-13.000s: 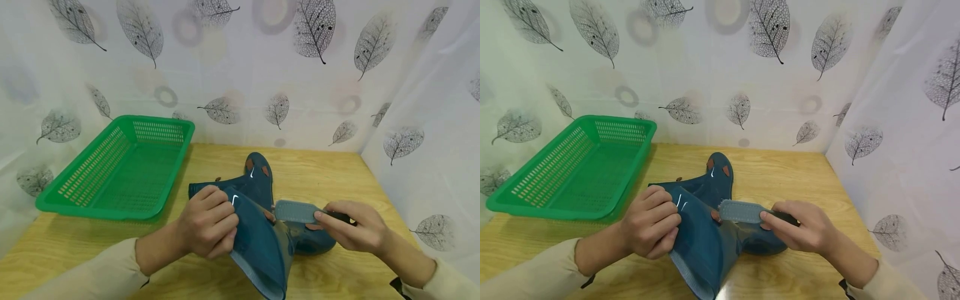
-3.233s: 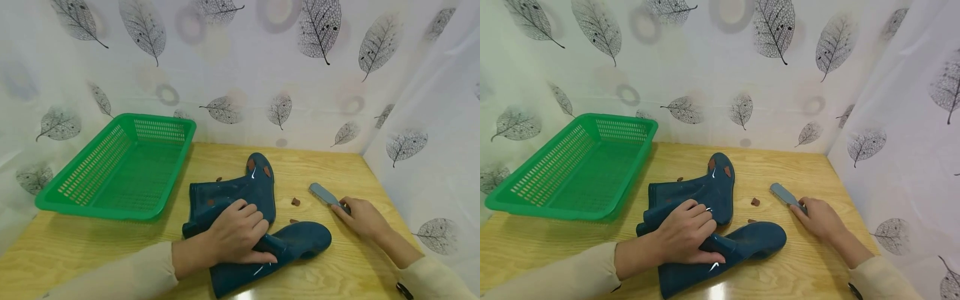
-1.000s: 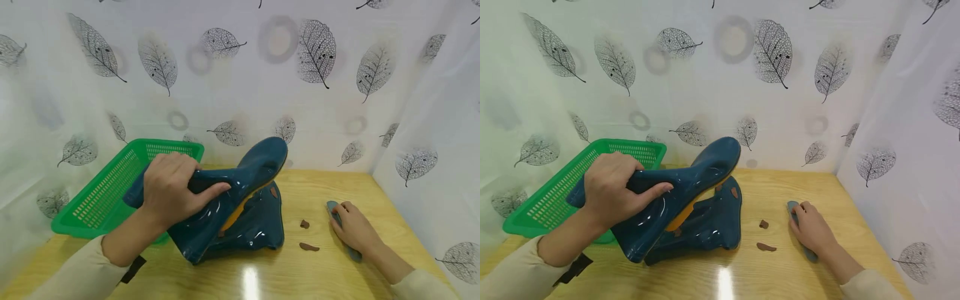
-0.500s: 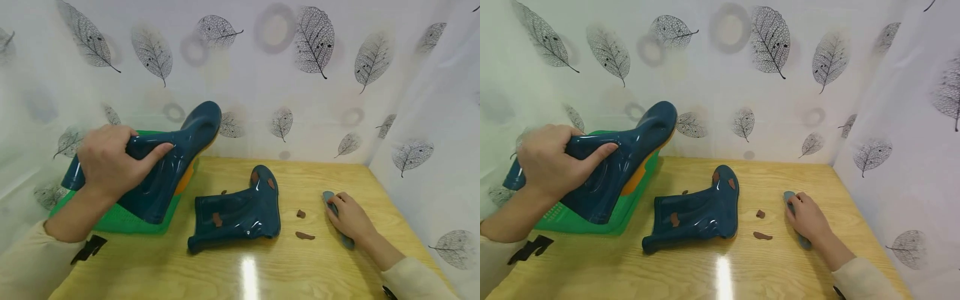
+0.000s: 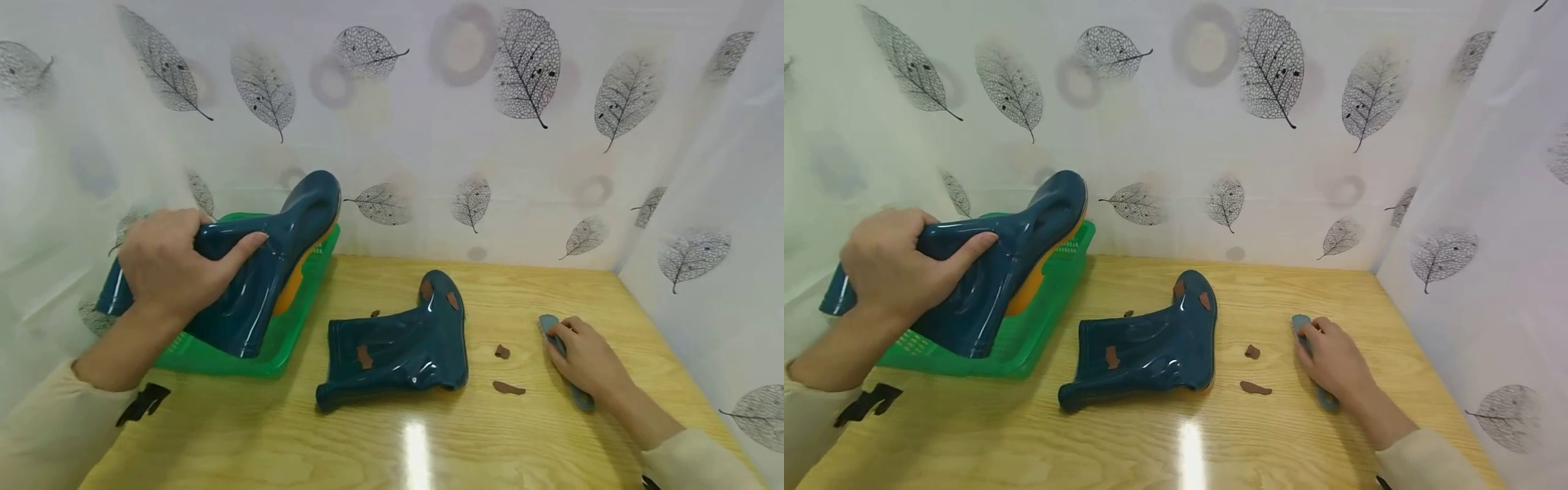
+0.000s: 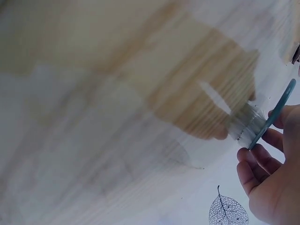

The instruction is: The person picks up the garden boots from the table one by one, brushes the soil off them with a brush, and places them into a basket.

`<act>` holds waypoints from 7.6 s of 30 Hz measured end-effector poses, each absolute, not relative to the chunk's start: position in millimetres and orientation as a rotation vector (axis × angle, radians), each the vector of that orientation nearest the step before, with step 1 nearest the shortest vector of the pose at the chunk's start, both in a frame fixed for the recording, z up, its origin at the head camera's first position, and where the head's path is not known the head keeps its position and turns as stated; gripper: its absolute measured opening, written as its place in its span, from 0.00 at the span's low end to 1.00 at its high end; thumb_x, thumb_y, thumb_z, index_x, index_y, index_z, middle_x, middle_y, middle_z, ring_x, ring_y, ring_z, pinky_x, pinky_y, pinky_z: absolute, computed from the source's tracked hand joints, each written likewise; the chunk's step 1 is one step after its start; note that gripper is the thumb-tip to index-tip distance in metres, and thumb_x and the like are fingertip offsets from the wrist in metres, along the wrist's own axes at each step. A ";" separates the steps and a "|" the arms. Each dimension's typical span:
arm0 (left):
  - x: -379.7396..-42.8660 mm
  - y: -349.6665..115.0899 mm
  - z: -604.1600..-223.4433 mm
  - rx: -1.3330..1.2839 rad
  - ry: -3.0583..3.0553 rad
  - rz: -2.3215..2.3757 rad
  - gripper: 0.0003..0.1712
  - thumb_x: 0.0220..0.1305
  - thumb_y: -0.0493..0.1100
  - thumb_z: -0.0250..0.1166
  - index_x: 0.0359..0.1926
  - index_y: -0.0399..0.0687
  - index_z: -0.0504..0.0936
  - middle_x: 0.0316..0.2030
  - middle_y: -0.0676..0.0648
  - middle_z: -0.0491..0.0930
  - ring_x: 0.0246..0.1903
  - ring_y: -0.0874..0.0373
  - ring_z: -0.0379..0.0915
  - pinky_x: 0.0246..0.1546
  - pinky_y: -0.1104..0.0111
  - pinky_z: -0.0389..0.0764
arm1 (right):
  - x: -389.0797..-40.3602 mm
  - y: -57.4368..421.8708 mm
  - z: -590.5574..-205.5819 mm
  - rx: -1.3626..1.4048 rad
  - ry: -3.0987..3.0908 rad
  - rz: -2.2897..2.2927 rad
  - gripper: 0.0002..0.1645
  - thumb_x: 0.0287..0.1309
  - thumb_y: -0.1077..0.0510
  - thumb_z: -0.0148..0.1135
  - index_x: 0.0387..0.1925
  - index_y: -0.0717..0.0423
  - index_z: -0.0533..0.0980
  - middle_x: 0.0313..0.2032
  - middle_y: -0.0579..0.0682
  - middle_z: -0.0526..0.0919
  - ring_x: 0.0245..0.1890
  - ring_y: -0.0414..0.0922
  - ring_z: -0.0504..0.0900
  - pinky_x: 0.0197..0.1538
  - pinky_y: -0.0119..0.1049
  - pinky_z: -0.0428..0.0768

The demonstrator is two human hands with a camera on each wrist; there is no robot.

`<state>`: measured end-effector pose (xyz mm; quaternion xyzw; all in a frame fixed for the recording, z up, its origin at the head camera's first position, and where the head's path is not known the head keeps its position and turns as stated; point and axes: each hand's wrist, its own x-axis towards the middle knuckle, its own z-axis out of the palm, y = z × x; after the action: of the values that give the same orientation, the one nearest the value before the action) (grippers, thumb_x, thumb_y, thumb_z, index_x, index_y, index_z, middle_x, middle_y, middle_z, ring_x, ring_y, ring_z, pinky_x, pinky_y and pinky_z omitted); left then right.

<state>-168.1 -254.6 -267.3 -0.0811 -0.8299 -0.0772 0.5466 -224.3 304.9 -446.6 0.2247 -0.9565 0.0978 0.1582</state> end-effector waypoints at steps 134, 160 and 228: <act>-143.5 -64.8 -419.2 -1.147 -2.361 0.238 0.13 0.63 0.52 0.53 0.26 0.50 0.67 0.24 0.51 0.62 0.26 0.55 0.55 0.31 0.66 0.59 | -220.6 312.7 -433.5 0.468 -2.928 0.175 0.22 0.62 0.50 0.65 0.51 0.60 0.78 0.51 0.68 0.76 0.44 0.62 0.81 0.41 0.61 0.76; -133.5 -64.2 -409.8 -1.044 -2.720 -0.523 0.20 0.71 0.59 0.58 0.52 0.52 0.77 0.47 0.53 0.74 0.46 0.58 0.67 0.48 0.60 0.72 | -221.0 308.9 -431.9 0.407 -2.976 0.217 0.23 0.65 0.49 0.62 0.54 0.60 0.75 0.41 0.65 0.81 0.37 0.60 0.81 0.40 0.56 0.79; -140.3 -63.7 -425.5 -1.323 -2.576 0.131 0.40 0.78 0.66 0.29 0.71 0.46 0.68 0.65 0.44 0.71 0.66 0.50 0.68 0.65 0.51 0.68 | -226.5 242.2 -445.1 1.274 -2.261 0.152 0.23 0.72 0.45 0.50 0.60 0.49 0.77 0.39 0.51 0.78 0.37 0.47 0.73 0.43 0.48 0.67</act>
<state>-140.3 -63.7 -425.5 -0.4531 -0.8821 0.0447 0.1210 -226.5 242.2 -445.1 0.4723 -0.8380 0.0563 0.2675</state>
